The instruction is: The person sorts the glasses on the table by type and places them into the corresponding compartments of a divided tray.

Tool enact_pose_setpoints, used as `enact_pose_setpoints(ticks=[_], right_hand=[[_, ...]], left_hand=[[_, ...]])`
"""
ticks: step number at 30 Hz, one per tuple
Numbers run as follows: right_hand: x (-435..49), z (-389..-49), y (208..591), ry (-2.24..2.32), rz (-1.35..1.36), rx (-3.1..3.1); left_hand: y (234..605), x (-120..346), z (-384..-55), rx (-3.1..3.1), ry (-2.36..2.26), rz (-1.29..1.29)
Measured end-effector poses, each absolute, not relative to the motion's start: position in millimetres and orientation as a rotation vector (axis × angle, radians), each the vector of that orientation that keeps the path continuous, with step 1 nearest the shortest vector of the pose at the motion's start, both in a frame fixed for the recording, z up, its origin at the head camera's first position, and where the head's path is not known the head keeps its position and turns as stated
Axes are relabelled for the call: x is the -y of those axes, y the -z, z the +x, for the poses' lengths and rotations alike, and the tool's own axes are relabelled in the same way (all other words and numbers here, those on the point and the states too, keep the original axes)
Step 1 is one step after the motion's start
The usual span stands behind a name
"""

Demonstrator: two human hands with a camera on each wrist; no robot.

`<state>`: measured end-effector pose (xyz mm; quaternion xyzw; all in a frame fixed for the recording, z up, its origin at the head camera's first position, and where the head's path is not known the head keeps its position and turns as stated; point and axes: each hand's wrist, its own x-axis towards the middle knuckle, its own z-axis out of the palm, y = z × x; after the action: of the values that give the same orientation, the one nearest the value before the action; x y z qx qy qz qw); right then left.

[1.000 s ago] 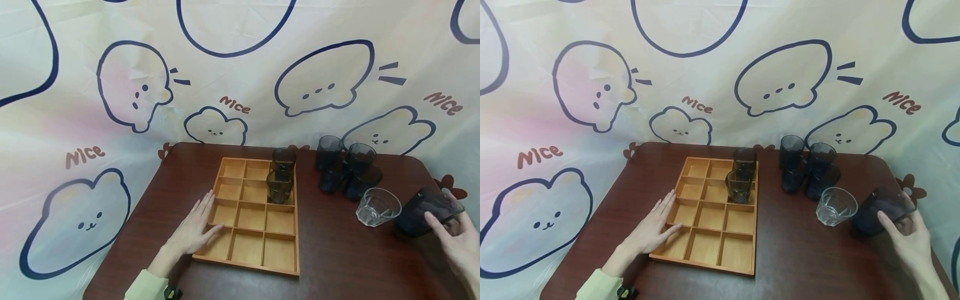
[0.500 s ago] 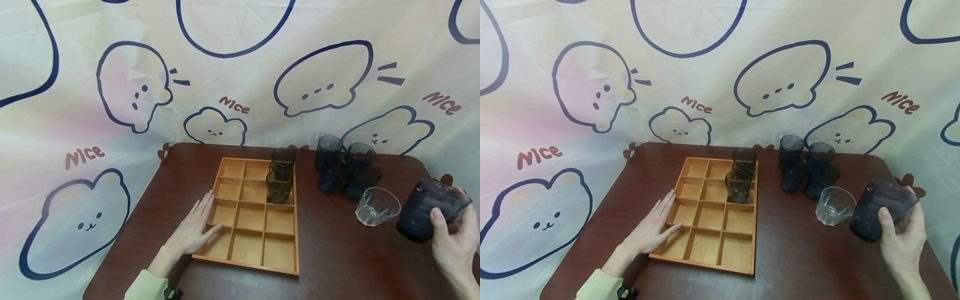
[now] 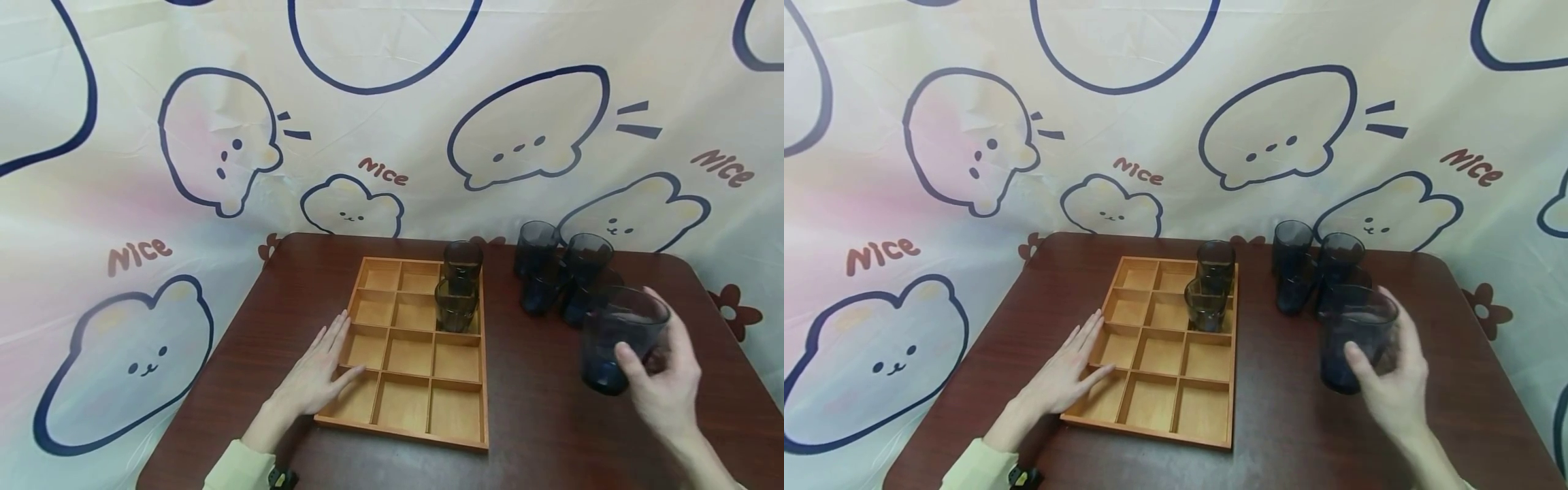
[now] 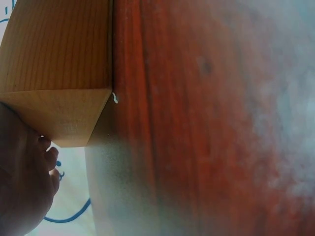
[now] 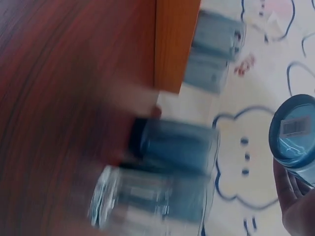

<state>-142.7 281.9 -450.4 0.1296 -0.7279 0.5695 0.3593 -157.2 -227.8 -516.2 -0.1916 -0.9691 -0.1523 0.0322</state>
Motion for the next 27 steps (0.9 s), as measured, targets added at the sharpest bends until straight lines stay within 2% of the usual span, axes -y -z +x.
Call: enact_pose_setpoints(ticks=[13, 27], right_hand=[[-214, -164, 471, -1.478, 0.553, 2.133], [-165, -183, 490, -1.479, 0.597, 2.246]], left_hand=[[519, 228, -158, 2.978, 0.472, -0.609], [516, 228, -157, 2.964, 0.429, -0.608]])
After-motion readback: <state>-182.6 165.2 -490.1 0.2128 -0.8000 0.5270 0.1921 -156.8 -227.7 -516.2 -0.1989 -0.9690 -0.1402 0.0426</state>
